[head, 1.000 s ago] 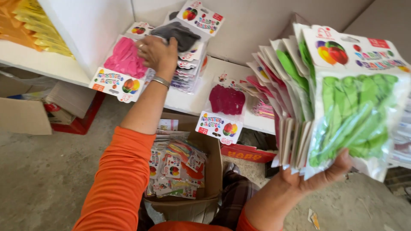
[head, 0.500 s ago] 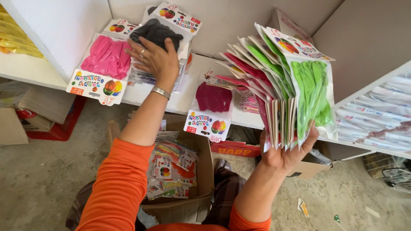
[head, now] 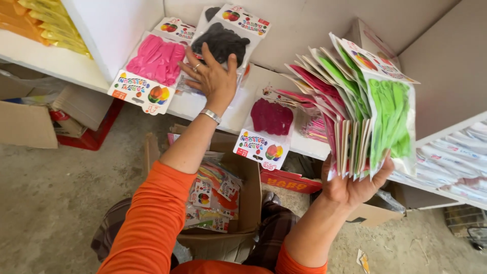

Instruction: The person sits on the floor and sorts packages of balloons from a cardboard box onto a white shelf. They pick up packages of various colors, including green, black, pink, and orange, and arrange them in neat stacks on the shelf.

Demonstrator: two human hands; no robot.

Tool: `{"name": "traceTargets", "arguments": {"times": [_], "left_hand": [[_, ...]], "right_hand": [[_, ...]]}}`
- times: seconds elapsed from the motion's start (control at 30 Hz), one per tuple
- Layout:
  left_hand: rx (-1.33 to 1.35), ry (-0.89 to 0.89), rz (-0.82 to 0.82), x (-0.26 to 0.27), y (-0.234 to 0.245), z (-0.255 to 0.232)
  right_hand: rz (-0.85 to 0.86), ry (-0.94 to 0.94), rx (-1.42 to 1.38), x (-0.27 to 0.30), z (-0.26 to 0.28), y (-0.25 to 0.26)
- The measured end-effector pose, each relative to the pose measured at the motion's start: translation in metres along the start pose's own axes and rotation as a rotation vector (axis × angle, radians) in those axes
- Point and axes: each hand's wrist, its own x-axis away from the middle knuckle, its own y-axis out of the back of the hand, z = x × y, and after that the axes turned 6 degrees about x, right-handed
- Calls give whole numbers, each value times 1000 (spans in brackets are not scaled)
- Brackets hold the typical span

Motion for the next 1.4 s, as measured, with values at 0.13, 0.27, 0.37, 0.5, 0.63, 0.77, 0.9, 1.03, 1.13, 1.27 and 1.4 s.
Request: {"name": "traceTargets", "arguments": {"times": [0.13,0.27,0.37,0.5,0.63,0.77,0.9,1.03,1.13,1.27,1.4], "left_hand": [[-36,-54,8,-4,31,23],[-314,63,-7,-42,117,79],[-560,121,125,-66,157,141],[-485,113,158,-73,160,165],[-481,221,152,-81,171,155],[-222,138,78,-94,170,186],[501,470,230,-99,182,186],[881,374,238,-43,231,113],[1086,298,270,32,270,65],[1381,623,488,127,262,51],[1526,907,793,206,195,62]], "right_hand": [[76,-62,-19,1,2,0],[43,-140,-176,-5,-1,-10],[34,-182,-206,-6,1,-6],[24,-210,-268,-4,1,-8],[45,-222,-283,-5,-1,-9],[75,-193,-237,-7,2,-5],[80,-154,-191,-8,-7,-12],[128,-186,-202,-10,-9,-7],[124,-236,-241,-9,-13,-1],[-41,-214,-124,-12,-40,-30],[-154,-166,-13,-9,-62,-34]]}}
